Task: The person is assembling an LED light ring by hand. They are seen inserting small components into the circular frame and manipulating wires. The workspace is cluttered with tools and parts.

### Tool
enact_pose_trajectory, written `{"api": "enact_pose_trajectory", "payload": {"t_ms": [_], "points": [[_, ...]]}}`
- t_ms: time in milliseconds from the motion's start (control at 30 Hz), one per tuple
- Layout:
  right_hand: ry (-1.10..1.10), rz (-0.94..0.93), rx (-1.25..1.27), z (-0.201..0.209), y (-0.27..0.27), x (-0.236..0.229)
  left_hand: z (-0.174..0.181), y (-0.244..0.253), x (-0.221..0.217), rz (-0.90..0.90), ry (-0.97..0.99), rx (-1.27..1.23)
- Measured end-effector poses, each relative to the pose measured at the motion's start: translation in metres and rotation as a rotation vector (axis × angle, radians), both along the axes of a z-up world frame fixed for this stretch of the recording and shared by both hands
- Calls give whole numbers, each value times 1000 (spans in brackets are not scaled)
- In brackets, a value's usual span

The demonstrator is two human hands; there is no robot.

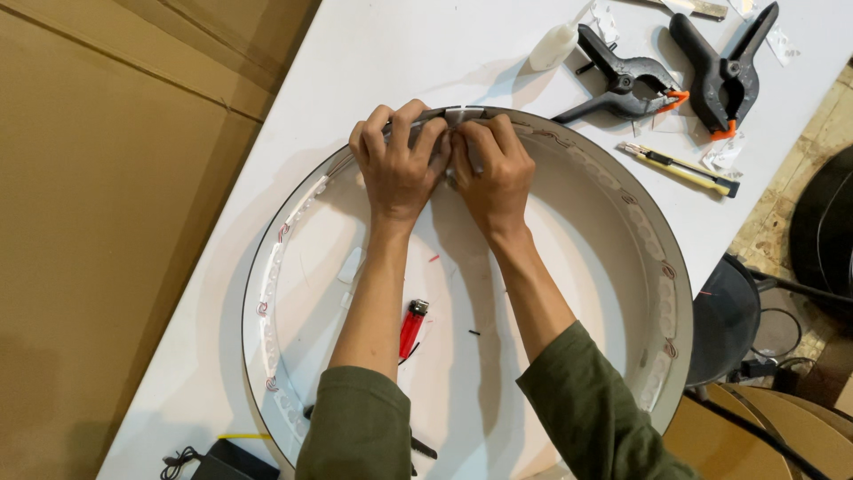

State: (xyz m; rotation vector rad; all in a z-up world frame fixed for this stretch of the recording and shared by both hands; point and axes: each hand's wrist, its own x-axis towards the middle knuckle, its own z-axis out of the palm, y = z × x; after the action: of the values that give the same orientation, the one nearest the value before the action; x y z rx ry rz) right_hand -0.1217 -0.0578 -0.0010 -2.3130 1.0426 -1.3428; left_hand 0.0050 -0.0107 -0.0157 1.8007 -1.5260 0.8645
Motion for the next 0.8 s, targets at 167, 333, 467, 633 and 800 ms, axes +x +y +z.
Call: {"api": "enact_pose_trajectory", "payload": {"t_ms": [167,333,467,633,800], "points": [[-17,-16,-32,-6,2,-2,0,1,-2,4,49,29],[-56,-69,-53,-15,4,7,-1,0,-1,28,44,62],[-138,-119,113,-24,8,13,9,4,0,50,-36,117],[-212,-45,127,-26,5,18,40,26,8,-33,-57,280],[-206,82,130,-19,0,29,53,32,6,29,86,506]]}}
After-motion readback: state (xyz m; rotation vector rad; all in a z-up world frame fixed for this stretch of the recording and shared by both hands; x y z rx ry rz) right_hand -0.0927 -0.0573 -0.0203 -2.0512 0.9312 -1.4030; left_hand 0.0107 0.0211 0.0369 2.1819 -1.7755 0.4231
